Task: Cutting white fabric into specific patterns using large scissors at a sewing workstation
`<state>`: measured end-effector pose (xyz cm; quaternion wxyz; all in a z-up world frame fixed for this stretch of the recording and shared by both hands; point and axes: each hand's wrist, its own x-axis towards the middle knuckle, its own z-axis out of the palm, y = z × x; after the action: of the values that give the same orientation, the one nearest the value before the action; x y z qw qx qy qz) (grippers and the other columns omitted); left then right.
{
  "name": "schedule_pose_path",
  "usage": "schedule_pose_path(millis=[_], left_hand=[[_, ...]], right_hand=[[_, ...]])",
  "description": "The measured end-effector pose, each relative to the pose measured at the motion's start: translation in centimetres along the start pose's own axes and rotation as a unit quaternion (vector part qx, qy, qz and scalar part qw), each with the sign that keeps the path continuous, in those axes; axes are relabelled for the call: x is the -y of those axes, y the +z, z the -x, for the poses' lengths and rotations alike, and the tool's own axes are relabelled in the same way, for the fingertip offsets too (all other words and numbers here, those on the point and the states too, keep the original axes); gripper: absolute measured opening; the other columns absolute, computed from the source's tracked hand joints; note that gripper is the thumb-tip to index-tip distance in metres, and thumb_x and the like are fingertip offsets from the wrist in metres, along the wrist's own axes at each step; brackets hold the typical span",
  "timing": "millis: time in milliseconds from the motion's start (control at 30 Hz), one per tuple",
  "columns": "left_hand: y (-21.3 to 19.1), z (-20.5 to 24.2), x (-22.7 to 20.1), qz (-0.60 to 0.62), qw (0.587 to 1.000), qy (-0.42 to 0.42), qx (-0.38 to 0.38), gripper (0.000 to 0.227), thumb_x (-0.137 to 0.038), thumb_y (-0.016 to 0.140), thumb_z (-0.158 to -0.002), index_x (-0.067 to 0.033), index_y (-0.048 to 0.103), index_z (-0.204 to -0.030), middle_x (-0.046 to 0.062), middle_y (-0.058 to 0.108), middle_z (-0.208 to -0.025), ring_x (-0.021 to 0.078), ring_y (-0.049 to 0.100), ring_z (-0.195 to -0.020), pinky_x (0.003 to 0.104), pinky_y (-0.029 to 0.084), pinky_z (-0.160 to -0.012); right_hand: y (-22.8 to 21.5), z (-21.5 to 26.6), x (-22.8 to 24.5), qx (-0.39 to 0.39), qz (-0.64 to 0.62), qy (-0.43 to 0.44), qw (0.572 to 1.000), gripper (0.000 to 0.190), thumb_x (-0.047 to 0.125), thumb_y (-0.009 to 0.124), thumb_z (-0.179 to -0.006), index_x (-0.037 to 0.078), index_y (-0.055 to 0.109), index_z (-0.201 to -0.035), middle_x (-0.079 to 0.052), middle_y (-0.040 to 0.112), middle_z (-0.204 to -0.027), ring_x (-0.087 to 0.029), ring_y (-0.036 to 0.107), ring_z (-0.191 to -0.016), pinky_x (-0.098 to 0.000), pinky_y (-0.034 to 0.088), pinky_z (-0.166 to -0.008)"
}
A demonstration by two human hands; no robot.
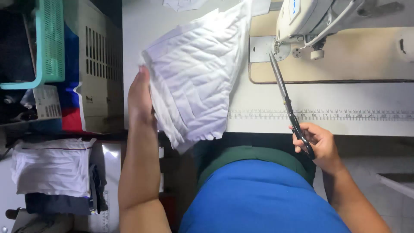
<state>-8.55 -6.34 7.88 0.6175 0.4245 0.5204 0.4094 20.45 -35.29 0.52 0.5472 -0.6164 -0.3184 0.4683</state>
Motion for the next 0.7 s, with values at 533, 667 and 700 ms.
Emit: schedule_pose_path(millis=[533, 667, 700], left_hand=[[1.6, -0.2, 2.6, -0.356, 0.829, 0.430, 0.041, 0.027, 0.012, 0.050, -0.091, -0.0029, 0.064, -0.108, 0.012, 0.062, -0.115, 0.0263, 0.059, -0.111, 0.037, 0.047, -0.100], [1.2, -2.7, 5.4, -0.370, 0.854, 0.347, 0.114, 0.021, 0.008, 0.051, -0.084, -0.0002, 0.066, -0.096, 0.011, 0.065, -0.096, 0.0234, 0.063, -0.092, 0.032, 0.050, -0.084], [1.1, -3.2, 6.4, -0.379, 0.849, 0.349, 0.120, 0.017, 0.008, 0.055, -0.084, 0.0000, 0.067, -0.093, 0.011, 0.064, -0.094, 0.0235, 0.063, -0.090, 0.032, 0.052, -0.082]], right_hand=[[2.6, 0.2, 3.0, 0.067, 0.414, -0.115, 0.901, 0.045, 0.027, 0.086, -0.060, 0.009, 0.067, -0.097, 0.004, 0.068, -0.082, -0.009, 0.052, -0.058, -0.0216, 0.045, -0.060], [3.7, -1.3, 2.4, 0.077, 0.547, -0.177, 0.814, 0.054, 0.040, 0.077, -0.066, 0.010, 0.066, -0.108, 0.000, 0.071, -0.100, -0.015, 0.068, -0.084, -0.0318, 0.054, -0.068], [3.7, -1.4, 1.8, 0.077, 0.599, -0.175, 0.777, 0.055, 0.044, 0.074, -0.067, 0.011, 0.065, -0.111, 0.002, 0.070, -0.099, -0.016, 0.067, -0.084, -0.0343, 0.054, -0.065]])
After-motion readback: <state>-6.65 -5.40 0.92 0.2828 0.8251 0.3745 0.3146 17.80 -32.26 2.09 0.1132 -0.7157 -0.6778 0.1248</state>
